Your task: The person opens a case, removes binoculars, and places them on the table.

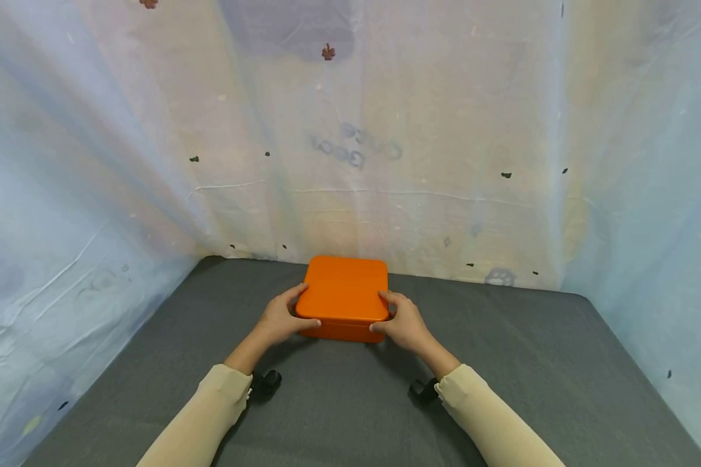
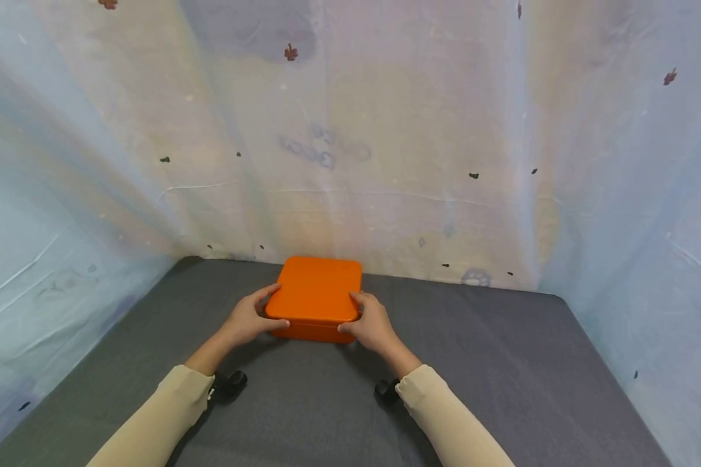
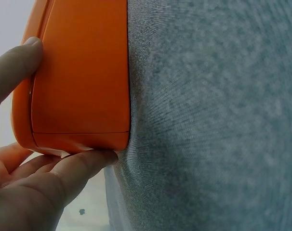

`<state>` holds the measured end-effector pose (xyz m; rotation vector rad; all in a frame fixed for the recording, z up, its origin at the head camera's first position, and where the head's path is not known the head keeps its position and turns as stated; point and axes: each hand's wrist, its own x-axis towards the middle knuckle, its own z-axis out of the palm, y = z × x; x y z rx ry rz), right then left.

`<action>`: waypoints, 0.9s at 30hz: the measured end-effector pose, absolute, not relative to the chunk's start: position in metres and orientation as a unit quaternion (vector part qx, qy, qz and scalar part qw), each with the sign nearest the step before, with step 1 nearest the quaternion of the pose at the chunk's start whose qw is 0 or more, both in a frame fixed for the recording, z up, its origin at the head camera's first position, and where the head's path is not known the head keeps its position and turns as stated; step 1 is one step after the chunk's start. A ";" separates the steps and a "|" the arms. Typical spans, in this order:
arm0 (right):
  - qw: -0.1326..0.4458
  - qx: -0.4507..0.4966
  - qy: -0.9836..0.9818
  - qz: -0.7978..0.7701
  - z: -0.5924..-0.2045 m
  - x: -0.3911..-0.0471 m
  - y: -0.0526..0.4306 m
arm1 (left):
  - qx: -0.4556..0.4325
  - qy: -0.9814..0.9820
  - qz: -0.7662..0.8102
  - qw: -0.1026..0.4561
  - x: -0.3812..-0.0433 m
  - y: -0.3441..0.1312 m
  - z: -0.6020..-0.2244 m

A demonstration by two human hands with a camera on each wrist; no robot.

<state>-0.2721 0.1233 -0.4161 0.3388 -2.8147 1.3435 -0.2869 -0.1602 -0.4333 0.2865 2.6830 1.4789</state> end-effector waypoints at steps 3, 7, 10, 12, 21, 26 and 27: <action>0.005 0.107 -0.896 0.431 -0.415 -0.271 0.123 | 0.097 0.870 0.482 0.033 -0.287 -0.161 -0.433; 0.004 0.109 -0.893 0.436 -0.413 -0.270 0.123 | 0.104 0.862 0.495 0.032 -0.288 -0.163 -0.432; 0.005 0.109 -0.893 0.436 -0.412 -0.270 0.122 | 0.111 0.859 0.500 0.029 -0.290 -0.165 -0.430; 0.006 0.106 -0.895 0.433 -0.411 -0.270 0.121 | 0.115 0.860 0.496 0.029 -0.291 -0.165 -0.429; 0.006 0.101 -0.891 0.442 -0.413 -0.271 0.122 | 0.112 0.865 0.488 0.029 -0.290 -0.163 -0.430; 0.004 0.091 -0.885 0.456 -0.414 -0.270 0.123 | 0.108 0.866 0.488 0.025 -0.288 -0.162 -0.432; 0.004 0.090 -0.884 0.459 -0.414 -0.270 0.123 | 0.106 0.866 0.488 0.025 -0.288 -0.161 -0.432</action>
